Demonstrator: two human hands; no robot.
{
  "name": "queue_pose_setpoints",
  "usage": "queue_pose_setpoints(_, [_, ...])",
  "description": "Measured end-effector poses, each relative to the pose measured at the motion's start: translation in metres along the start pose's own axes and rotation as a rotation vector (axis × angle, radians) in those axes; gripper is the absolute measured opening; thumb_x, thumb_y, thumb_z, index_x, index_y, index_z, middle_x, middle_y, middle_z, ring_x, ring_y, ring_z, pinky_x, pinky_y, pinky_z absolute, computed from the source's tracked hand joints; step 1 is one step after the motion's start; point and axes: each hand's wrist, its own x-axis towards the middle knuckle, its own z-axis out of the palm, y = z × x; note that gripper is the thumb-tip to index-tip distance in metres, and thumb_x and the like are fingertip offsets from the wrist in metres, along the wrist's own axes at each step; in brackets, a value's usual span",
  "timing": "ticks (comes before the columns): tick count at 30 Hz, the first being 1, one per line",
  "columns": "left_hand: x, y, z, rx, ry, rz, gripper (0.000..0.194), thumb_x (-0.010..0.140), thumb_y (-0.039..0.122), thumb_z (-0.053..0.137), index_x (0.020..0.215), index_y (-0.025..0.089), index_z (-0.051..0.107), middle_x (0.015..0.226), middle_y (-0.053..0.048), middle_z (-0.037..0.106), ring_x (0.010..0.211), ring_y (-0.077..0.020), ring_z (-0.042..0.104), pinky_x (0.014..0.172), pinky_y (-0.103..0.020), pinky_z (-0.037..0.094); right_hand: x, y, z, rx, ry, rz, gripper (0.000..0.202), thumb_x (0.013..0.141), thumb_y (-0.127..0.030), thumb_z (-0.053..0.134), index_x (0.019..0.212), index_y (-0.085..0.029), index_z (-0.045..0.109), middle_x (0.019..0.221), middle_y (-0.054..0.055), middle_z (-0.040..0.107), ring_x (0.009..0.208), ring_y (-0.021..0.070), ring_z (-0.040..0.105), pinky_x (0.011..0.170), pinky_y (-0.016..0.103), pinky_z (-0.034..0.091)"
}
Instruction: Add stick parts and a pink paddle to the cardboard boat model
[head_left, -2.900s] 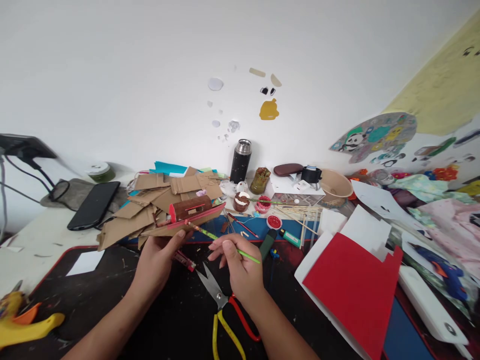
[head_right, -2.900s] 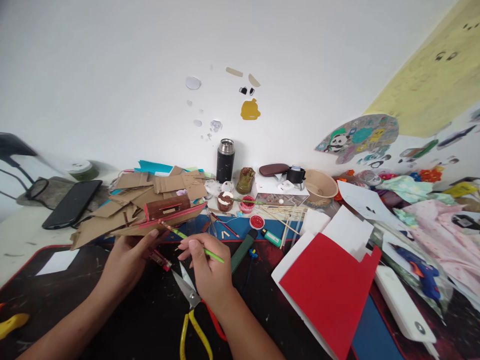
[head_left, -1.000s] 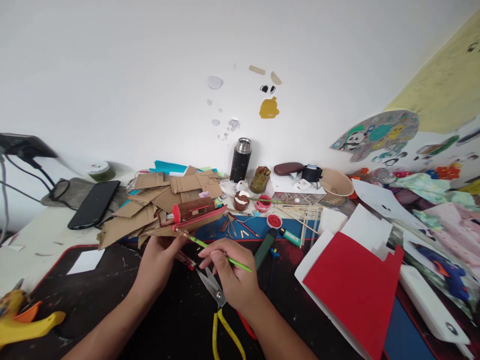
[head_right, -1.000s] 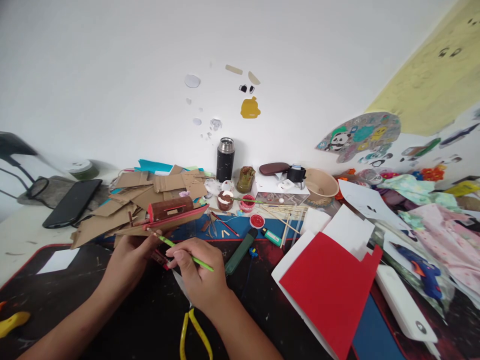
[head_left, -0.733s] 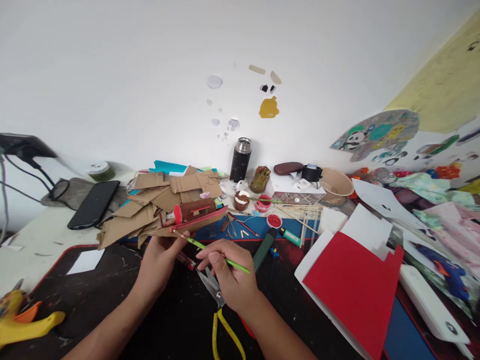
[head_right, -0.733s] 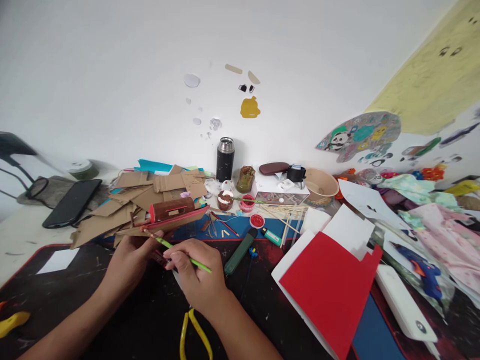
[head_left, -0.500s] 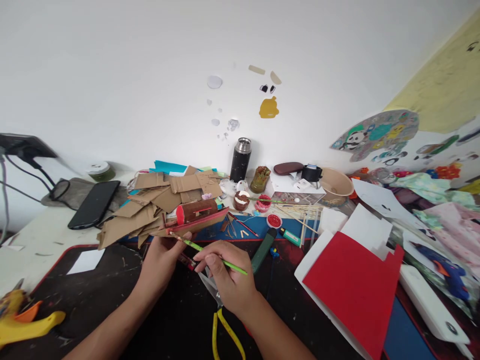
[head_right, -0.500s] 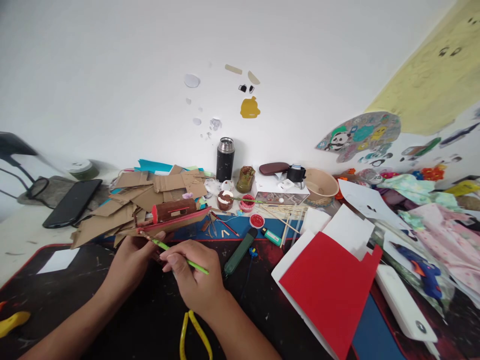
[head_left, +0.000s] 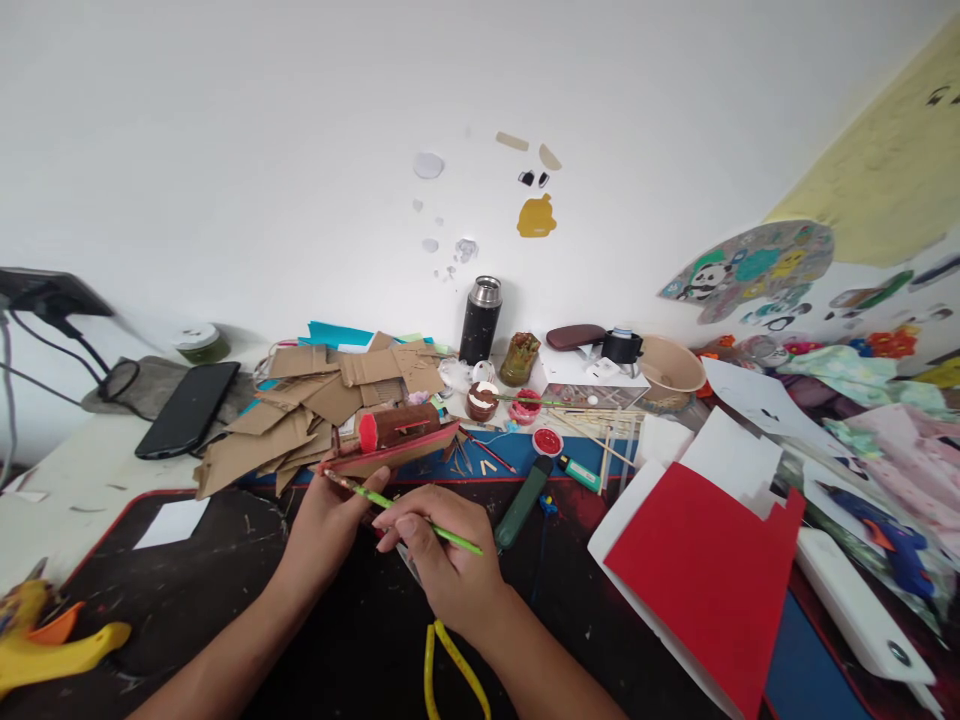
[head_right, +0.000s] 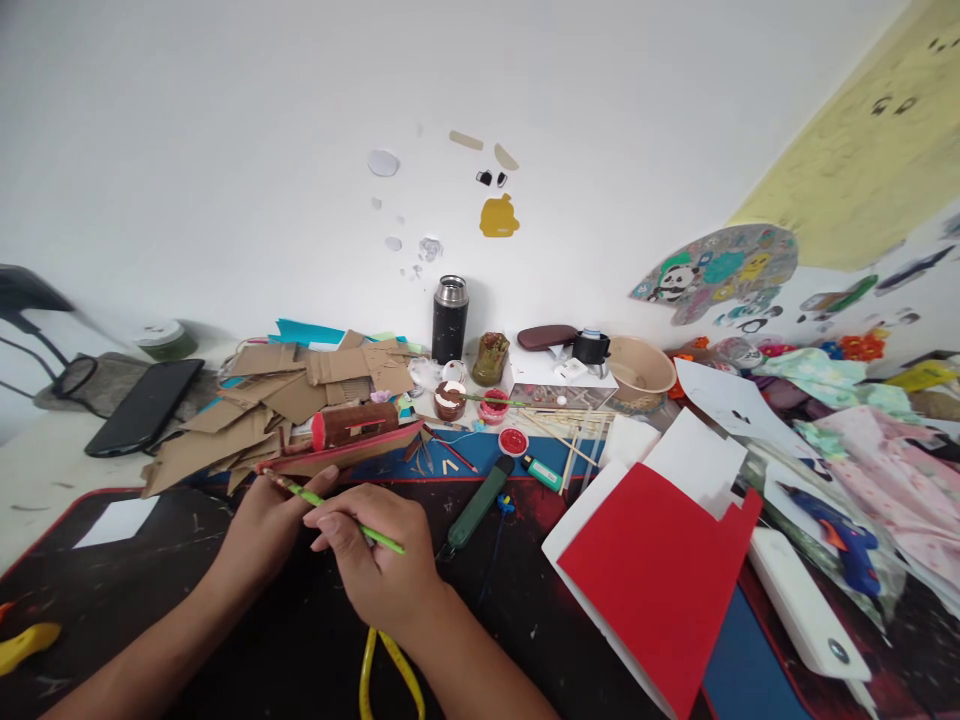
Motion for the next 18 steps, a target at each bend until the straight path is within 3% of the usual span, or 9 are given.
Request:
queue_pose_setpoints(6, [-0.0005, 0.0006, 0.0020, 0.063, -0.015, 0.071, 0.060, 0.082, 0.068, 0.090, 0.117, 0.021, 0.082, 0.105, -0.012, 0.089, 0.118, -0.0424, 0.080, 0.117, -0.057, 0.059, 0.0037, -0.0029, 0.0028, 0.050, -0.011, 0.005, 0.031, 0.119, -0.037, 0.064, 0.107, -0.020, 0.087, 0.089, 0.006, 0.085, 0.069, 0.0150, 0.079, 0.068, 0.025, 0.064])
queue_pose_setpoints(11, [-0.0019, -0.0015, -0.0003, 0.135, -0.023, 0.085, 0.052, 0.089, 0.066, 0.083, 0.116, 0.022, 0.081, 0.101, -0.010, 0.088, 0.111, -0.0398, 0.080, 0.118, -0.057, 0.057, 0.0039, -0.0050, 0.0057, 0.037, -0.031, -0.012, 0.032, 0.120, -0.039, 0.064, 0.106, -0.021, 0.087, 0.087, 0.006, 0.084, 0.073, 0.0166, 0.079, 0.071, 0.026, 0.064])
queue_pose_setpoints(18, [-0.0004, 0.0044, 0.0004, 0.110, -0.012, 0.074, 0.057, 0.083, 0.069, 0.087, 0.116, 0.022, 0.081, 0.100, -0.011, 0.088, 0.110, -0.0413, 0.081, 0.115, -0.057, 0.060, -0.0007, -0.0018, 0.0043, 0.066, 0.013, 0.027, 0.036, 0.120, -0.045, 0.063, 0.106, -0.020, 0.086, 0.092, 0.008, 0.087, 0.069, 0.0167, 0.080, 0.067, 0.027, 0.064])
